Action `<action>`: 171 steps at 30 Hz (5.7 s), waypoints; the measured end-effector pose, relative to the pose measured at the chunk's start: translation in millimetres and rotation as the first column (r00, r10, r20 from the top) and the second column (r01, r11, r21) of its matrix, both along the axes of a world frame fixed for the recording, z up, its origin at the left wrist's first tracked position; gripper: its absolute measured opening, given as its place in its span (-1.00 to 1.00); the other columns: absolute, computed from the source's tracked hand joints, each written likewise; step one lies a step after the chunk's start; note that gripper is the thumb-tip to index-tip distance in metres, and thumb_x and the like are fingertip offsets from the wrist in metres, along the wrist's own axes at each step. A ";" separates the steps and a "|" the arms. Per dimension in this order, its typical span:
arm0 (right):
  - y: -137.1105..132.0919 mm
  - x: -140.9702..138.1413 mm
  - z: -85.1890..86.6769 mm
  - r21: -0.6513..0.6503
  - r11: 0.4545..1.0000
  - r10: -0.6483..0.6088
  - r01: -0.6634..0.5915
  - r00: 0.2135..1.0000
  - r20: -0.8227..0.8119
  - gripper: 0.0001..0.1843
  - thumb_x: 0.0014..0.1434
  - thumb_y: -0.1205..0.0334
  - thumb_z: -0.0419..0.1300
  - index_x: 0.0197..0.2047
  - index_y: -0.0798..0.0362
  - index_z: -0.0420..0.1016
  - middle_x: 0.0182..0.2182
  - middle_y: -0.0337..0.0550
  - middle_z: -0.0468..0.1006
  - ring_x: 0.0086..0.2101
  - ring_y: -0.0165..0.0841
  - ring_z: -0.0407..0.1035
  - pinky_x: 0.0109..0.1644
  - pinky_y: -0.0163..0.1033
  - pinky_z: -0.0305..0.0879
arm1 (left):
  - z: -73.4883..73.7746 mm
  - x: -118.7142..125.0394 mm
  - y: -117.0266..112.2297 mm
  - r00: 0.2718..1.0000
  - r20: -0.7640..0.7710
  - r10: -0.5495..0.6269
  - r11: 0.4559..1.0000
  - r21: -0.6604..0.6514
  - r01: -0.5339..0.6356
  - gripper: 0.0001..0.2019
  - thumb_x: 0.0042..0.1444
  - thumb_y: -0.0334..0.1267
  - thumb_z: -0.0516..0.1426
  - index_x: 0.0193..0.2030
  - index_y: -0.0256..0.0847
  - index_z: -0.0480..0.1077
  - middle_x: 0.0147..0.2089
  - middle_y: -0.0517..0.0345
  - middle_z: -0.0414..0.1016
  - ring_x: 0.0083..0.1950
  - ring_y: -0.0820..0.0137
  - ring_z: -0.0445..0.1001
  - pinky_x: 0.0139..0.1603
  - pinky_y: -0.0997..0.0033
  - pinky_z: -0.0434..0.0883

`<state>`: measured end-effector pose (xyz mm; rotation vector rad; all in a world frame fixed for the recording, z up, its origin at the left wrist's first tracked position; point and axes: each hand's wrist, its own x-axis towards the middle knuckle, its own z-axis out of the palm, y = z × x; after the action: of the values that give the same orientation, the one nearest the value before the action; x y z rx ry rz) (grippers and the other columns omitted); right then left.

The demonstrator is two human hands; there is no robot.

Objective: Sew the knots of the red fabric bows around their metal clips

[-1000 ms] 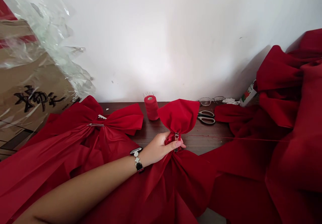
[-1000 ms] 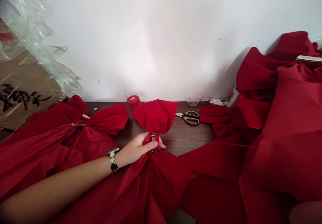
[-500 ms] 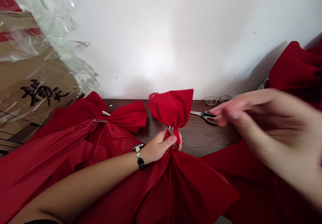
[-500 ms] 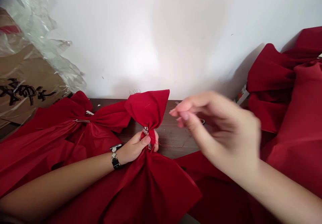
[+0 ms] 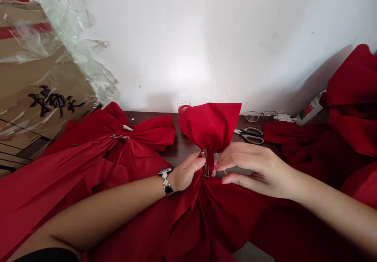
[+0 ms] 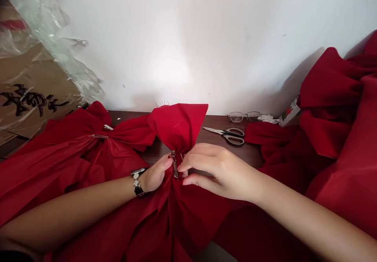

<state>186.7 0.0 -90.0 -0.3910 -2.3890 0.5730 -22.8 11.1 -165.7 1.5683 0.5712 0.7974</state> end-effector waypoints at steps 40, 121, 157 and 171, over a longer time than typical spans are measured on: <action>1.8 -11.3 -23.9 0.288 0.955 -0.089 0.071 0.995 0.049 -0.85 0.31 0.29 0.09 -0.25 0.16 0.43 -0.41 -0.07 0.50 -0.36 -0.35 0.34 -0.20 -0.26 0.34 | 5.3 4.5 -4.8 0.959 -0.232 0.162 0.952 0.294 -0.089 -0.44 0.24 0.26 -0.30 -0.41 -0.18 0.15 -0.44 0.20 0.20 -0.38 0.41 0.17 -0.29 0.37 0.24; -5.1 -12.5 -30.2 0.459 0.875 -0.161 0.157 0.986 -0.032 -0.78 0.30 0.35 0.11 -0.36 0.20 0.50 -0.48 -0.11 0.54 -0.40 -0.38 0.43 -0.27 -0.28 0.38 | 7.3 6.1 -3.8 0.951 -0.266 0.157 0.955 0.285 -0.078 -0.42 0.16 0.35 -0.21 -0.43 -0.19 0.13 -0.48 0.28 0.08 -0.43 0.47 0.06 -0.40 0.44 0.16; 28.6 15.9 -22.3 0.173 0.966 -0.183 0.190 0.982 -0.054 -0.91 0.27 0.37 0.08 -0.26 0.10 0.40 -0.49 -0.23 0.44 -0.49 -0.51 0.29 -0.39 -0.44 0.26 | 0.4 3.0 -0.7 0.998 0.030 -0.059 0.977 -0.203 0.063 -0.35 0.13 0.36 -0.11 -0.36 -0.31 0.33 -0.48 0.14 0.34 -0.48 0.47 0.28 -0.40 0.45 0.23; 26.5 1.6 -36.2 -0.352 0.905 -0.287 0.239 0.953 -0.092 -0.62 0.21 0.02 0.20 -0.52 0.11 0.47 -0.61 -0.26 0.43 -0.50 -0.42 0.34 -0.31 -0.30 0.37 | 5.6 3.2 -1.2 0.990 -0.068 -0.125 0.992 -0.010 0.124 -0.33 0.04 0.43 -0.10 -0.40 -0.27 0.27 -0.38 0.08 0.33 -0.36 0.40 0.27 -0.31 0.40 0.28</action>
<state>188.3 26.5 -126.3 -0.7838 -2.0542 0.8548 -19.6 9.8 -160.1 1.6142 0.5189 0.6495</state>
